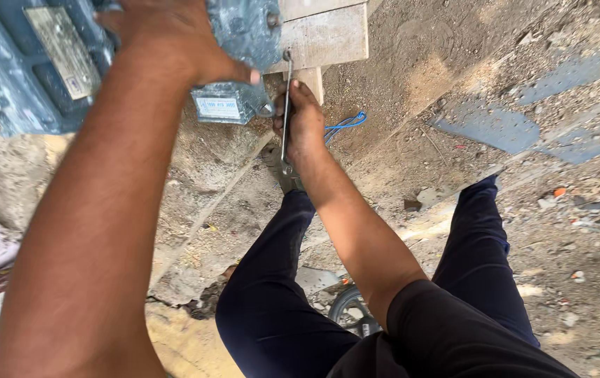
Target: The person uses a T-handle socket wrench to loosen and tighten bolts on a blue electric water pump motor mounted on a wooden block on concrete steps. They reposition the wrench on several bolts, steady the motor with the other hand, then pick up a hammer and other hand tools from the ground.
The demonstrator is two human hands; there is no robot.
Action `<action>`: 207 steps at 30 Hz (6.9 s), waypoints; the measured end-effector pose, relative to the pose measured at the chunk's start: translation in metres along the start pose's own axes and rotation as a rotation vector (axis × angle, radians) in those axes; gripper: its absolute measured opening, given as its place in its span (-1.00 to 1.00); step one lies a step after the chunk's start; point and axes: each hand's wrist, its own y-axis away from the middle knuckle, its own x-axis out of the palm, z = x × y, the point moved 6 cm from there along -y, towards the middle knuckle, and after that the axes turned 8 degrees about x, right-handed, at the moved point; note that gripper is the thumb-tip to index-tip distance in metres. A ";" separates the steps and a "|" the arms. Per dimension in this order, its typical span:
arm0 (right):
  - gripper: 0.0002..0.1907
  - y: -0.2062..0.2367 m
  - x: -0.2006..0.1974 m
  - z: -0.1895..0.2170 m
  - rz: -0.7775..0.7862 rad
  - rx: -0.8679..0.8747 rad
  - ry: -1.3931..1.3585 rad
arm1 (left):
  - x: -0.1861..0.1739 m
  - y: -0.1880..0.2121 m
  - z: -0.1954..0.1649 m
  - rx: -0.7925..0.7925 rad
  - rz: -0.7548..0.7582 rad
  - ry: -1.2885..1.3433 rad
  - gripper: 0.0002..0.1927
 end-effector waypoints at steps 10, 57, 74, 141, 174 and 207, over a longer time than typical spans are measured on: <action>-0.68 0.003 0.017 -0.015 -0.087 0.178 -0.080 | 0.043 -0.042 0.013 -0.005 0.016 -0.002 0.68; -0.45 0.009 0.004 -0.003 -0.047 0.479 0.307 | 0.072 -0.055 0.023 0.161 -0.140 0.099 0.57; -0.55 -0.013 -0.005 0.043 0.096 -0.341 0.975 | 0.079 -0.049 0.026 0.199 -0.179 0.114 0.52; -0.50 -0.004 -0.030 0.011 -0.007 0.031 0.218 | 0.042 -0.034 0.014 0.297 -0.300 0.120 0.06; -0.50 -0.011 -0.010 0.055 0.076 -0.553 1.181 | 0.062 -0.046 0.021 0.247 -0.129 0.132 -0.02; -0.45 -0.016 -0.023 0.092 0.306 -0.606 1.512 | 0.066 -0.046 0.021 0.247 -0.157 0.148 -0.20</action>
